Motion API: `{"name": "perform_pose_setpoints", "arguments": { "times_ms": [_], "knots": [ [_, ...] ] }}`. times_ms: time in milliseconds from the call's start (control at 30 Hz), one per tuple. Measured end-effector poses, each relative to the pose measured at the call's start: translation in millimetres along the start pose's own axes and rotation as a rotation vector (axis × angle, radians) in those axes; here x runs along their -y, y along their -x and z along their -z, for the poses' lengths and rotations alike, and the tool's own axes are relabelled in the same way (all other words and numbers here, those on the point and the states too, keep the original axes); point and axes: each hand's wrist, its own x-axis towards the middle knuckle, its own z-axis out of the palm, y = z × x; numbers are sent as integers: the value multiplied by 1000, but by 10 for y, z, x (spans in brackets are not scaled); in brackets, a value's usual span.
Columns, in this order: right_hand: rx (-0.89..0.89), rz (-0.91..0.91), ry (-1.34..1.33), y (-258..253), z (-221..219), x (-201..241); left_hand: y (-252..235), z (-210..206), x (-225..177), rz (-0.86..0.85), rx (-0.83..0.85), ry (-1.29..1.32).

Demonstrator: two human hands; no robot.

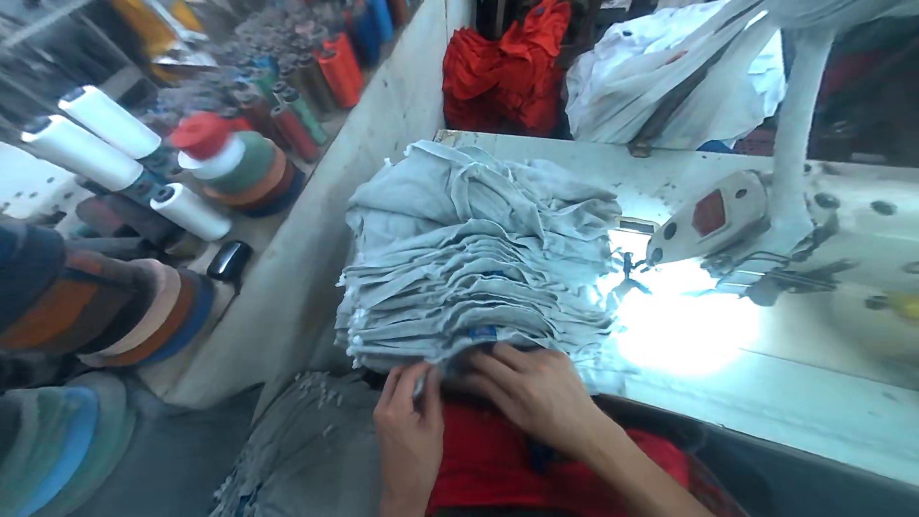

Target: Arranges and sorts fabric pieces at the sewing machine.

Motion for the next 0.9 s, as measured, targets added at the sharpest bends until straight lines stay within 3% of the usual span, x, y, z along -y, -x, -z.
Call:
{"name": "perform_pose_setpoints", "arguments": {
  "times_ms": [300, 533, 667, 900],
  "knots": [
    [-55, -90, -15, 269, 165, -134, -85, -44, 15, -79, 41, -234],
    [-70, -121, -29, 372, 159, -195, 119, -25, -7, 27, 127, -86],
    [-57, -112, -25, 359, 152, -142, 45, -288, -93, -1, 21, -130],
    [-53, -112, -15, 403, 159, -179, 42, -156, -78, -54, 119, -146]
  ]
}}
